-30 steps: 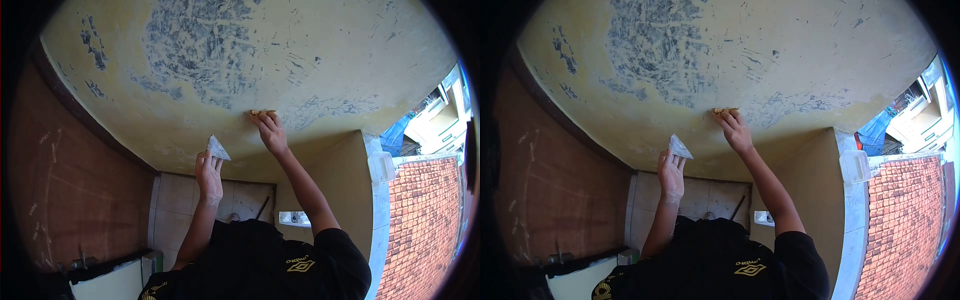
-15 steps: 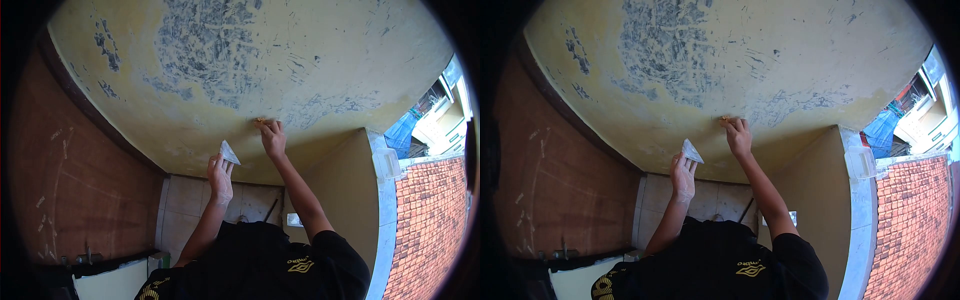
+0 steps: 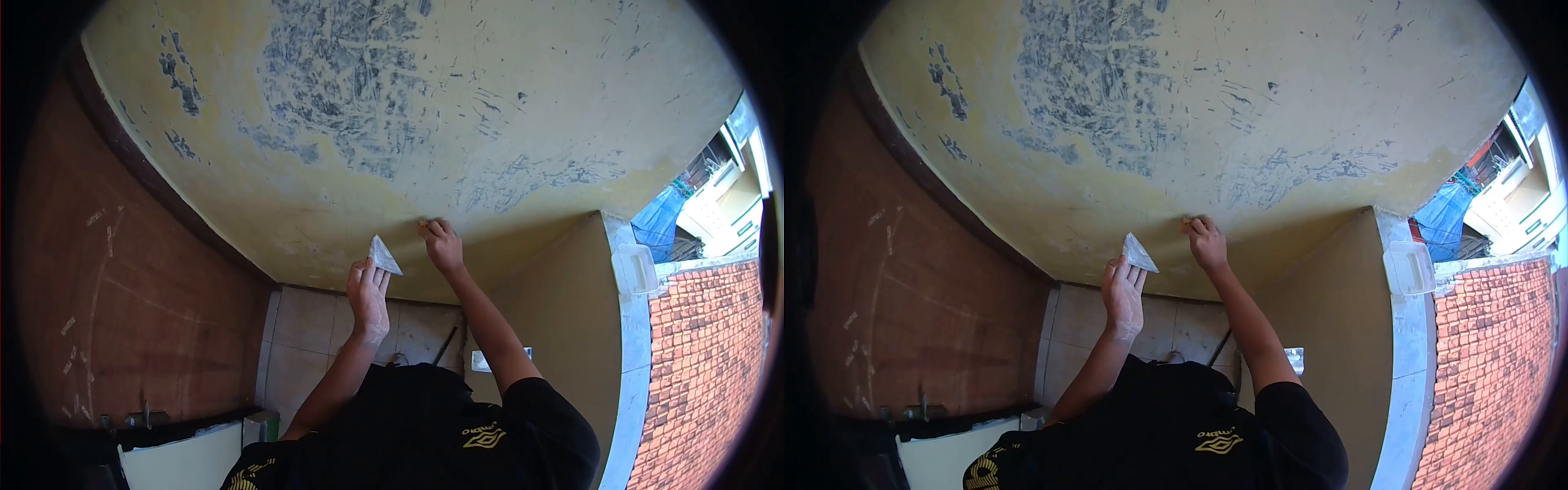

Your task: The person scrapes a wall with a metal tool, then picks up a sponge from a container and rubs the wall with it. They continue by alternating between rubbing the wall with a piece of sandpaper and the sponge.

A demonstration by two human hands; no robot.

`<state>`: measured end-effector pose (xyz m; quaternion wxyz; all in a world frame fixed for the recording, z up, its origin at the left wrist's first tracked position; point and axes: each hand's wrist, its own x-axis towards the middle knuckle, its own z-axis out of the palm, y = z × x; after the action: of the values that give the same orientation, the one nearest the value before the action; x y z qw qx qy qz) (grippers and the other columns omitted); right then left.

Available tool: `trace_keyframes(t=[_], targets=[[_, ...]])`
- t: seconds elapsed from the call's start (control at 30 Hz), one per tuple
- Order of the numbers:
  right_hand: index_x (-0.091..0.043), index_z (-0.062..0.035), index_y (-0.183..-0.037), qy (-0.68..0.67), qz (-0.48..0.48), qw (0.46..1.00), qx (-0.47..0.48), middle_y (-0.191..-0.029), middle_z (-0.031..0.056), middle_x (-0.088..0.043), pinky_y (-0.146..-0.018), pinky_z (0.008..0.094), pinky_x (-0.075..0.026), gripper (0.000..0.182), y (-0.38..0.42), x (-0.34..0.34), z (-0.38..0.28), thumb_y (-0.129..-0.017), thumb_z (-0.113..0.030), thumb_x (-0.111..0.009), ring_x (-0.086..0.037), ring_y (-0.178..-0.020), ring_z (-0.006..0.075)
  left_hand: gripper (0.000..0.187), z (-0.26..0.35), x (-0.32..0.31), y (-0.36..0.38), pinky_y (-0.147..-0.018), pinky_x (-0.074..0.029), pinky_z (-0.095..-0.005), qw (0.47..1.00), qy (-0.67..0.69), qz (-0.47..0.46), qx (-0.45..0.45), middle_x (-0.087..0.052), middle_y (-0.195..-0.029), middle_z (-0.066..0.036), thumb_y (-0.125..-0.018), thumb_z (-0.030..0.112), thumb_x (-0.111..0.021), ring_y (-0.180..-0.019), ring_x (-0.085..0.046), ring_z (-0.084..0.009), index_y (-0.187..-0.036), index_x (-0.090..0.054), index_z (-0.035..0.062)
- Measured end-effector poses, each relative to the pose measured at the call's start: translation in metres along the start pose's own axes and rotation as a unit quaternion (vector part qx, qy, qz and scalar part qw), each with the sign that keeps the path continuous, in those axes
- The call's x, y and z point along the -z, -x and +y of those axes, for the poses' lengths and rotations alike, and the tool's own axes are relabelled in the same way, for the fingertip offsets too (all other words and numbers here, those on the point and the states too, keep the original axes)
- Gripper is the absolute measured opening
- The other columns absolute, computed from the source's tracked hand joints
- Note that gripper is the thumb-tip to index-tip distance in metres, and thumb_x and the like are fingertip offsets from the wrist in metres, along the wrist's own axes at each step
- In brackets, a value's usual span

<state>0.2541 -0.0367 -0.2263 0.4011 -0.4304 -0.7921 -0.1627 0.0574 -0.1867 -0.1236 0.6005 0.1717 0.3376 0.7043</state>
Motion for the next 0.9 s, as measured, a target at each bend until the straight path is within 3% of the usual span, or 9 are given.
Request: trace_keyframes(t=[0.07, 0.13, 0.2, 0.33, 0.47, 0.6, 0.67, 0.8, 0.9], targets=[[-0.076, -0.0142, -0.096, -0.008, -0.108, 0.989, -0.104, -0.101, 0.0023, -0.069, -0.078, 0.0402, -0.060, 0.019, 0.044, -0.013, 0.005, -0.083, -0.002, -0.070, -0.068, -0.101, 0.0258, 0.019, 0.003, 0.000, 0.004, -0.120, -0.041, -0.0470, 1.000, -0.009, 0.003, 0.001, -0.060, -0.132, -0.012, -0.111, 0.023, -0.057, -0.134, -0.057, -0.0261, -0.121, -0.054, 0.0068], [-0.077, -0.0124, -0.095, 0.021, -0.096, 0.977, -0.189, -0.103, 0.0064, -0.070, -0.079, 0.0430, -0.060, 0.018, 0.107, -0.048, 0.032, -0.082, -0.002, -0.071, -0.067, -0.102, 0.0280, 0.019, 0.007, 0.000, 0.009, -0.121, -0.041, -0.0470, 1.000, -0.026, -0.007, -0.005, -0.061, -0.131, -0.012, -0.111, 0.023, -0.057, -0.133, -0.057, -0.0257, -0.120, -0.054, 0.0069], [-0.077, -0.0114, -0.094, 0.009, -0.144, 0.918, -0.370, -0.105, 0.0083, -0.070, -0.079, 0.0464, -0.059, 0.016, 0.151, -0.044, 0.028, -0.083, -0.002, -0.074, -0.066, -0.104, 0.0293, 0.018, 0.012, 0.005, 0.011, -0.121, -0.040, -0.0470, 0.999, -0.044, -0.018, -0.016, -0.061, -0.131, -0.012, -0.111, 0.022, -0.057, -0.133, -0.058, -0.0252, -0.120, -0.054, 0.0070], [-0.078, -0.0092, -0.096, -0.104, -0.070, 0.856, -0.502, -0.100, 0.0121, -0.073, -0.083, 0.0399, -0.059, 0.015, 0.216, -0.022, 0.003, -0.081, -0.006, -0.081, -0.074, -0.093, 0.0275, 0.016, 0.016, 0.022, 0.011, -0.121, -0.040, -0.0467, 0.998, -0.044, -0.035, -0.012, -0.062, -0.131, -0.011, -0.111, 0.021, -0.057, -0.132, -0.058, -0.0242, -0.119, -0.055, 0.0079], [-0.079, -0.0053, -0.102, -0.248, 0.112, 0.678, -0.683, -0.108, 0.0125, -0.076, -0.085, 0.0347, -0.058, 0.031, 0.317, -0.010, -0.013, -0.076, -0.017, -0.091, -0.073, -0.093, 0.0213, 0.018, 0.011, 0.041, 0.011, -0.121, -0.039, -0.0471, 0.998, -0.055, -0.033, 0.023, -0.061, -0.133, -0.011, -0.111, 0.022, -0.057, -0.134, -0.058, -0.0257, -0.121, -0.055, 0.0071], [-0.076, -0.0021, -0.105, -0.263, 0.139, 0.612, -0.733, -0.107, 0.0095, -0.075, -0.086, 0.0353, -0.058, 0.036, 0.317, 0.061, -0.021, -0.076, -0.017, -0.091, -0.072, -0.094, 0.0195, 0.020, -0.001, 0.051, 0.007, -0.121, -0.038, -0.0477, 0.991, -0.087, -0.053, 0.083, -0.061, -0.139, -0.011, -0.109, 0.025, -0.059, -0.139, -0.053, -0.0272, -0.122, -0.058, 0.0099], [-0.074, -0.0012, -0.111, -0.307, 0.155, 0.601, -0.722, -0.108, 0.0084, -0.074, -0.089, 0.0343, -0.057, 0.037, 0.295, 0.100, -0.008, -0.080, -0.015, -0.088, -0.071, -0.099, 0.0195, 0.017, -0.009, 0.050, 0.006, -0.120, -0.041, -0.0476, 0.986, -0.108, -0.057, 0.115, -0.063, -0.131, -0.012, -0.111, 0.021, -0.057, -0.133, -0.059, -0.0269, -0.121, -0.057, 0.0068], [-0.065, -0.0032, -0.120, -0.321, 0.295, 0.648, -0.624, -0.114, 0.0084, -0.070, -0.087, 0.0328, -0.059, 0.032, 0.163, 0.215, -0.022, -0.091, -0.007, -0.079, -0.070, -0.106, 0.0185, 0.014, -0.020, 0.030, 0.004, -0.118, -0.042, -0.0468, 0.968, -0.169, -0.126, 0.135, -0.064, -0.130, -0.012, -0.111, 0.019, -0.057, -0.131, -0.060, -0.0261, -0.119, -0.057, 0.0071], [-0.065, -0.0045, -0.118, -0.298, 0.379, 0.736, -0.476, -0.116, 0.0087, -0.069, -0.091, 0.0323, -0.057, 0.027, 0.105, 0.289, -0.009, -0.094, 0.001, -0.075, -0.069, -0.106, 0.0163, 0.013, -0.027, 0.005, 0.004, -0.117, -0.043, -0.0464, 0.959, -0.171, -0.176, 0.140, -0.064, -0.130, -0.013, -0.111, 0.019, -0.057, -0.129, -0.060, -0.0262, -0.118, -0.057, 0.0071]])
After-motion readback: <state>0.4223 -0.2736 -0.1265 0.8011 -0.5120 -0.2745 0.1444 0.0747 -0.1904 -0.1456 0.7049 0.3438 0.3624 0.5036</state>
